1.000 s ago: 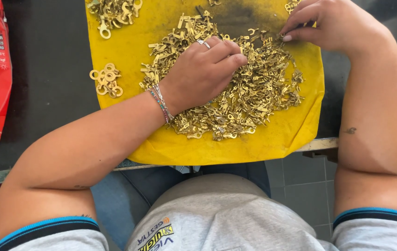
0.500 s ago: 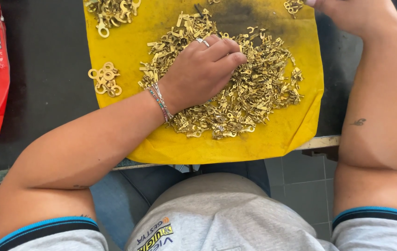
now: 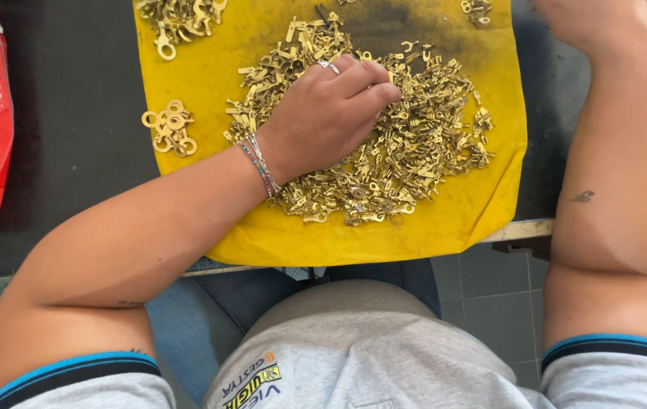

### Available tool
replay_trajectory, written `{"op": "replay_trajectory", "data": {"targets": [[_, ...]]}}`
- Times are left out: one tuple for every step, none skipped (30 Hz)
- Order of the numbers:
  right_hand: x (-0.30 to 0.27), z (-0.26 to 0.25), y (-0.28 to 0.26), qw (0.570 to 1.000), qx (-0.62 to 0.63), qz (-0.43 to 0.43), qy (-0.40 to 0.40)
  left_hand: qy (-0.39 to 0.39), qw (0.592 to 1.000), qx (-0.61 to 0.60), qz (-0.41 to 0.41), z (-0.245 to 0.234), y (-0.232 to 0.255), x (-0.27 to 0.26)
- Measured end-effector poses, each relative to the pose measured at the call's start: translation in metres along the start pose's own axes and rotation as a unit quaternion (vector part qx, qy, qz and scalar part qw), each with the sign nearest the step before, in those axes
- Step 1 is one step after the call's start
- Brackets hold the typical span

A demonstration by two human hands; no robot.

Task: Sorting small brass electrical terminals from a pile on a yellow cloth

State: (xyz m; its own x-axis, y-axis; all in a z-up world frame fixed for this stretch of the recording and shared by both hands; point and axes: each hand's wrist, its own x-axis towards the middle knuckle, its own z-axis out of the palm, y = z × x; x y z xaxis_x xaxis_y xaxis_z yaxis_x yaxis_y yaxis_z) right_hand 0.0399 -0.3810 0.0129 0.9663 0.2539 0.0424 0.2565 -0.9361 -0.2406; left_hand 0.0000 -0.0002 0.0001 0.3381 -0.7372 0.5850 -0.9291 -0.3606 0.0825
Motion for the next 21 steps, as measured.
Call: {"op": "replay_trajectory", "data": {"targets": [[-0.001,-0.001,-0.004,1.000,0.023,-0.002,-0.001,0.003,1.000,0.002,0.000,0.000,0.000,-0.001],[-0.002,-0.003,-0.008,1.000,0.022,-0.002,0.000,0.003,1.000,0.003,0.000,0.000,0.000,-0.001],[-0.003,-0.006,-0.013,0.999,0.045,-0.004,0.000,0.003,1.000,0.003,-0.001,0.001,0.000,-0.001],[-0.004,-0.007,-0.018,0.998,0.068,-0.005,-0.001,0.002,1.000,0.002,-0.003,0.001,0.000,-0.001],[-0.005,-0.009,-0.022,0.998,0.068,-0.006,0.000,0.002,1.000,0.003,-0.003,0.001,0.000,0.000],[-0.005,-0.010,-0.026,0.996,0.091,-0.007,-0.001,0.004,1.000,0.008,-0.002,0.000,0.000,0.000],[-0.006,-0.011,-0.031,0.993,0.114,-0.009,-0.001,0.005,1.000,0.013,-0.001,-0.001,0.000,0.000],[-0.006,-0.011,-0.035,0.993,0.114,-0.010,-0.002,0.005,1.000,0.013,-0.002,0.000,0.000,0.000],[-0.005,-0.011,-0.038,0.990,0.138,-0.012,-0.003,0.006,1.000,0.019,-0.003,0.000,0.000,-0.001],[-0.005,-0.011,-0.042,0.987,0.161,-0.014,-0.004,0.007,1.000,0.025,-0.004,0.000,-0.001,0.000],[-0.003,-0.011,-0.044,0.987,0.160,-0.015,-0.004,0.008,1.000,0.026,-0.005,0.000,0.000,-0.001],[-0.001,-0.010,-0.047,0.994,0.095,-0.053,-0.011,-0.002,1.000,0.021,-0.010,0.000,0.000,-0.001],[0.000,-0.010,-0.049,0.995,0.030,-0.091,-0.019,-0.012,1.000,0.016,-0.016,0.000,0.000,-0.001],[0.001,-0.012,-0.058,0.995,0.029,-0.093,-0.018,-0.011,1.000,0.018,-0.016,0.000,0.000,-0.001],[0.003,-0.014,-0.066,0.991,0.034,-0.130,-0.020,-0.007,1.000,0.015,-0.020,0.000,0.000,-0.001],[0.003,-0.017,-0.075,0.985,0.038,-0.166,-0.023,-0.003,1.000,0.011,-0.024,0.000,0.000,-0.001],[0.004,-0.015,-0.075,0.985,0.037,-0.167,-0.023,-0.002,1.000,0.012,-0.025,0.000,0.000,-0.001],[0.005,-0.014,-0.076,0.982,0.018,-0.186,-0.023,-0.006,0.999,0.000,-0.032,0.000,0.000,0.000],[0.006,-0.014,-0.076,0.979,-0.001,-0.204,-0.023,-0.011,0.999,-0.011,-0.039,-0.001,0.000,0.000],[0.006,-0.016,-0.081,0.978,-0.003,-0.206,-0.022,-0.009,0.999,-0.009,-0.039,-0.001,0.000,0.001],[0.006,-0.018,-0.087,0.980,0.016,-0.190,-0.048,-0.006,0.998,-0.036,-0.049,-0.002,0.000,0.002]]}}
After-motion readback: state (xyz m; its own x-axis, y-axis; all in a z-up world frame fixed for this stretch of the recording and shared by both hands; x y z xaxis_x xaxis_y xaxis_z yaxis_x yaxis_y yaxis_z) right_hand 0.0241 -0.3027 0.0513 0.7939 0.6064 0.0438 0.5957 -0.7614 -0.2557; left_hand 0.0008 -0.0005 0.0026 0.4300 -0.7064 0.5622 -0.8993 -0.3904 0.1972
